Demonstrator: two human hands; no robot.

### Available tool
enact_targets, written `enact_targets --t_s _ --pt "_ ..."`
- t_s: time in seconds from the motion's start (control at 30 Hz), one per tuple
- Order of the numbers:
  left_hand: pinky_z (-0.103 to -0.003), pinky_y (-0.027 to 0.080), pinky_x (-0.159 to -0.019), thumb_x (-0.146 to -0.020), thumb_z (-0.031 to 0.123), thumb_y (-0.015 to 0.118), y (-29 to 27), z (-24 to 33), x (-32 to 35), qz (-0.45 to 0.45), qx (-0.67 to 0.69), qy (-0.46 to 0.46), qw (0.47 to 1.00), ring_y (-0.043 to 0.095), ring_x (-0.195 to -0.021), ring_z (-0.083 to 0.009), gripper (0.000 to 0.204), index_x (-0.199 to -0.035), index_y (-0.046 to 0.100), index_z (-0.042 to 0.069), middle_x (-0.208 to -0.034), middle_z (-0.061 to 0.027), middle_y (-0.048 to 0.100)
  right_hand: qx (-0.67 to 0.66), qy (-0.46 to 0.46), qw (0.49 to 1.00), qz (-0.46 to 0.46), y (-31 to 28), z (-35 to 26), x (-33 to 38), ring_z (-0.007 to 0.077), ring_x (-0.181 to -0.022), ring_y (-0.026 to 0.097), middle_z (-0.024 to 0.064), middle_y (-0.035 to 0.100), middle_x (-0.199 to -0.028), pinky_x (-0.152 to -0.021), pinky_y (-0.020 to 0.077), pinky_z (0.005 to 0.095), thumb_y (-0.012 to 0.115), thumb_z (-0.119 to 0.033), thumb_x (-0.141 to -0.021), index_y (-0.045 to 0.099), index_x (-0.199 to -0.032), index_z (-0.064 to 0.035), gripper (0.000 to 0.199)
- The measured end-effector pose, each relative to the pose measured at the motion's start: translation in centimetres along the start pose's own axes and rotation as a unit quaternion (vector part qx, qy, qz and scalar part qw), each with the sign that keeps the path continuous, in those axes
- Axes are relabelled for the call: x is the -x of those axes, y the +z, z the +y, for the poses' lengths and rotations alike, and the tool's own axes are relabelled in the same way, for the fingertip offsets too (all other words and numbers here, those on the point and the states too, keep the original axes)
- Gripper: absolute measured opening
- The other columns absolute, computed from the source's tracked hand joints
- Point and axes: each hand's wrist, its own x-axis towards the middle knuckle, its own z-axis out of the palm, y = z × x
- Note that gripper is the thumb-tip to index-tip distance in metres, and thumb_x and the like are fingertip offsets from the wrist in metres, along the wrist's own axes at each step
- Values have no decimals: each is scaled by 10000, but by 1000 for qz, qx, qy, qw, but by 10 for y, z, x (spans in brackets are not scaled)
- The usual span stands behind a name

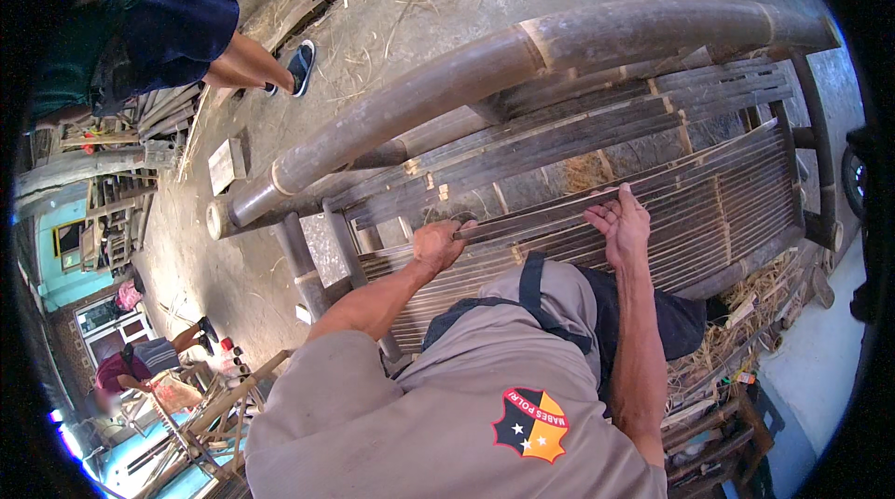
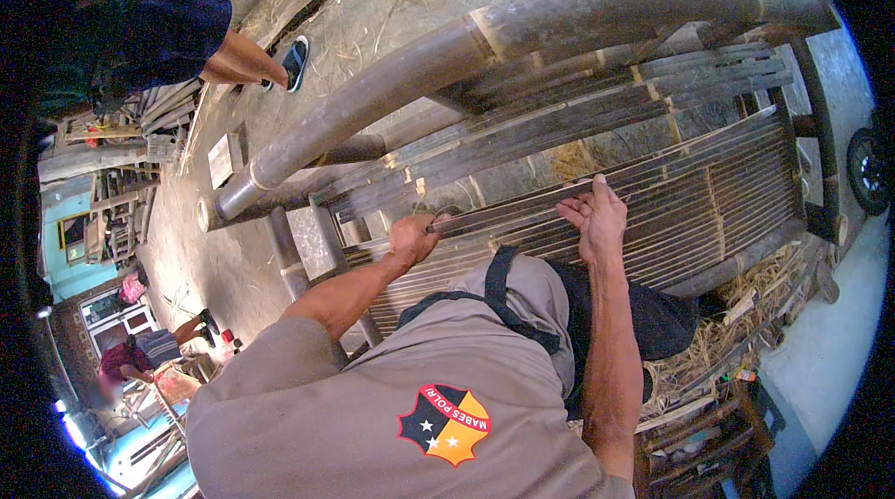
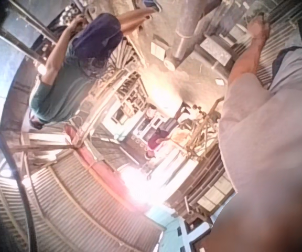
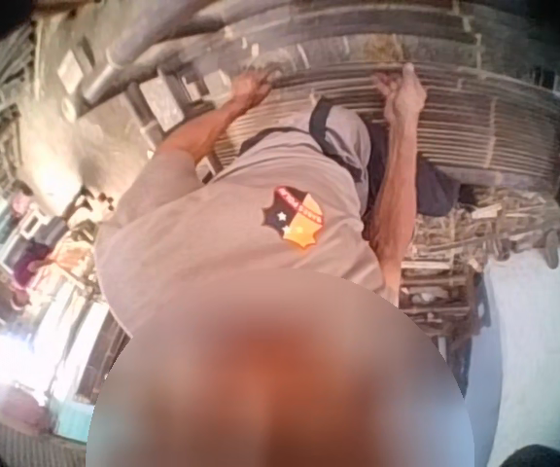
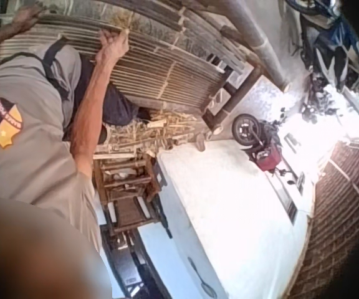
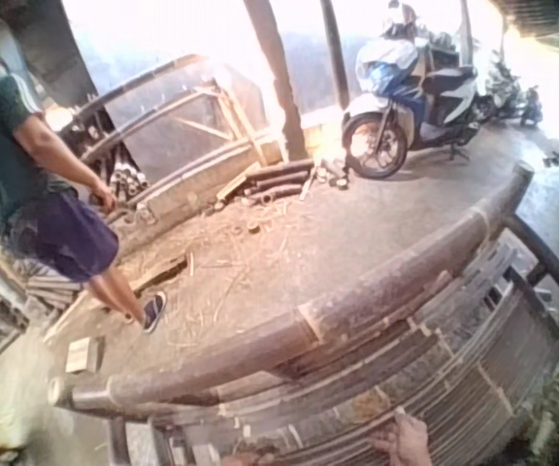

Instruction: The person sits on a low bamboo bench and uses a curved blade to shave thin strips from a long bamboo pole. They repeatedly draw the blade along the pole to peel off layers, creating a pile of bamboo shavings on the floor.

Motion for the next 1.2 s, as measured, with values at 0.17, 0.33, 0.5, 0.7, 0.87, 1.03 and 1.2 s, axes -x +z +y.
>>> enact_targets --t_s 0.17,0.33,0.5,0.7,0.87,1.03,1.2 --pt "-496 488 -687 -905 481 562 -5 2 -4 -27 -12 -17 999 629 -778 -413 401 -870 706 108 -785 -191 661 0 -4 1000 -6 -1 1 -4 241 -667 642 111 521 -791 -594 612 366 562 -339 -978 489 -943 7 355" --pt "-502 486 -678 -903 489 563 -13 3 -8 -14 -6 -5 1000 629 -757 -415 418 -848 710 102 -763 -194 658 -3 1 1000 -3 3 0 -5 247 -676 647 107 517 -785 -590 613 365 554 -344 -983 486 -973 15 365" --pt "-505 499 -722 -916 622 446 -12 3 -12 -62 -41 -43 996 643 -808 -414 570 -886 726 127 -796 -187 674 11 -3 1000 9 5 -2 -4 240 -669 651 94 522 -763 -595 614 360 545 -332 -986 500 -957 9 345" --pt "-508 496 -713 -910 630 443 -4 -1 -5 -71 -20 -45 996 642 -796 -420 603 -848 707 91 -785 -206 668 19 1 1000 17 2 1 -1 222 -648 649 85 531 -748 -600 614 356 519 -315 -997 509 -932 6 327" --pt "-475 484 -785 -839 511 630 -9 -4 -3 -82 -48 -22 995 616 -920 -391 452 -975 662 82 -925 -182 653 46 27 999 5 1 5 -5 232 -678 678 114 583 -785 -603 606 340 523 -321 -994 528 -966 38 361" --pt "-453 435 -904 -795 385 717 -19 20 -11 49 -6 166 985 505 -1101 -364 484 -1124 563 65 -1145 -165 528 105 49 993 -11 -22 0 1 242 -731 701 168 684 -864 -630 584 323 520 -345 -991 561 -1065 31 385" --pt "-466 419 -954 -846 284 686 -14 77 -52 22 55 248 967 485 -1133 -380 461 -1208 532 44 -1193 -195 500 76 9 994 78 -68 -7 25 232 -737 690 162 677 -877 -646 572 328 504 -335 -999 564 -1067 31 377"
